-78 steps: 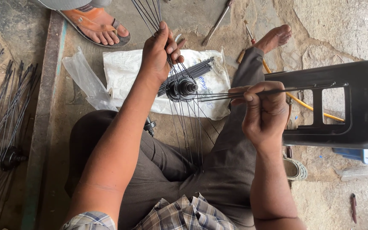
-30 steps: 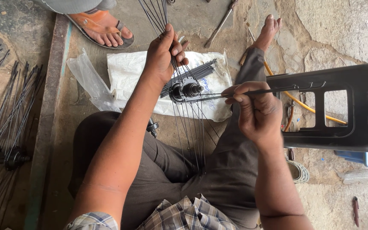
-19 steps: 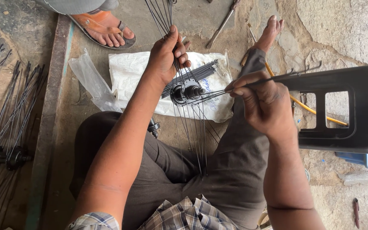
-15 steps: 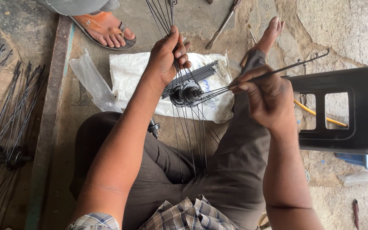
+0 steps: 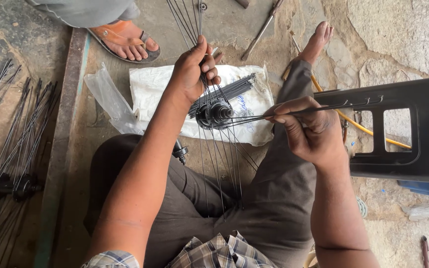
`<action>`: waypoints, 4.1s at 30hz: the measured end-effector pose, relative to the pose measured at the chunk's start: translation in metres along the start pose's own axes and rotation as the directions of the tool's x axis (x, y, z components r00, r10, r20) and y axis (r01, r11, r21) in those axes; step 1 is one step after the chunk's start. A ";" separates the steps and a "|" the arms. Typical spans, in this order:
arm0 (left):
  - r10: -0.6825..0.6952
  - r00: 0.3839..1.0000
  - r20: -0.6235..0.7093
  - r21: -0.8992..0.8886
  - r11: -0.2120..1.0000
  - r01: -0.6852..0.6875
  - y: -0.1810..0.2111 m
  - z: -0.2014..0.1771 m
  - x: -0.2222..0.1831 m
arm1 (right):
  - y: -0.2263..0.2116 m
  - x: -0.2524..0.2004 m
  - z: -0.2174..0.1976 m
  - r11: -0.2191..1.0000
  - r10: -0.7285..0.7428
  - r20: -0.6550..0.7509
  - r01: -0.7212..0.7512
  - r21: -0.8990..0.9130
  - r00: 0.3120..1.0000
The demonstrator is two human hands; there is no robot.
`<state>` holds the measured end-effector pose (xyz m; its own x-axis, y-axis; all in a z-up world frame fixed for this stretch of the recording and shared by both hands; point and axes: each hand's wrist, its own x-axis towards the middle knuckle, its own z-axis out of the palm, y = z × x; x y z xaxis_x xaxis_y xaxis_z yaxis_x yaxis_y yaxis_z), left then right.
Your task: The person is seen inserting spokes into a bicycle hub.
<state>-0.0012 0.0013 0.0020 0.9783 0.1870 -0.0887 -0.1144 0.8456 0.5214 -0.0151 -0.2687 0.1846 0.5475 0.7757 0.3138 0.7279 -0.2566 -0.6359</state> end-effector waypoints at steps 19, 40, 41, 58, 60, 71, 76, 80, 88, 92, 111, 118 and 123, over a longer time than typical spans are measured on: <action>-0.023 1.000 -0.018 0.006 1.000 0.023 -0.001 -0.003 0.002 | -0.008 -0.004 0.008 0.987 -0.158 0.020 0.157 0.015 0.987; 0.032 0.999 0.036 0.017 0.999 -0.033 0.010 0.003 -0.006 | -0.016 0.028 0.027 0.992 0.116 0.279 -0.097 -0.079 0.953; 0.022 0.999 0.040 0.015 1.000 -0.023 0.011 0.001 -0.006 | 0.000 0.028 0.022 0.988 0.151 0.240 -0.137 -0.073 0.959; -0.052 0.993 0.110 0.023 0.998 0.050 0.019 -0.013 -0.009 | 0.290 0.038 0.224 0.251 0.941 0.133 -0.903 0.348 0.313; -0.038 0.994 0.098 0.022 0.999 0.037 0.020 -0.012 -0.010 | 0.310 0.035 0.237 0.113 0.973 0.111 -0.835 0.538 0.203; -0.040 0.994 0.100 0.003 0.999 0.040 0.015 -0.020 0.003 | 0.355 0.010 0.189 -0.045 0.879 0.352 -0.678 0.734 0.322; -0.035 0.995 0.088 -0.030 0.999 0.038 0.008 -0.026 0.003 | 0.179 0.039 0.092 0.078 0.863 0.222 -0.553 0.830 0.454; -0.038 0.994 0.099 -0.036 0.998 0.042 0.009 -0.021 0.002 | 0.076 0.021 0.044 0.823 0.401 -0.362 -0.157 0.546 0.841; -0.016 0.996 0.083 -0.030 0.999 0.018 0.006 -0.021 0.001 | 0.013 -0.023 0.055 0.866 0.089 -0.402 0.128 0.483 0.911; -0.021 0.996 0.085 -0.037 0.999 0.024 0.005 -0.021 0.005 | 0.021 -0.026 0.056 0.871 0.107 -0.444 0.132 0.473 0.890; -0.029 0.995 0.096 -0.004 1.000 0.030 0.006 -0.023 0.002 | 0.014 -0.030 0.060 0.928 -0.016 -0.379 0.155 0.339 0.925; -0.051 0.995 0.084 0.001 0.999 0.051 0.007 -0.022 0.001 | -0.013 0.012 0.059 0.961 -0.108 0.155 0.143 -0.235 0.982; -0.058 0.996 0.063 -0.008 0.998 0.059 0.013 -0.023 -0.004 | 0.062 0.037 0.053 0.977 0.097 0.176 -0.060 -0.204 0.980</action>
<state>-0.0107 0.0228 -0.0109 0.9923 0.1055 -0.0649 -0.0581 0.8591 0.5086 0.0290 -0.2253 0.1194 0.5340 0.8367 0.1217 0.7628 -0.4146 -0.4963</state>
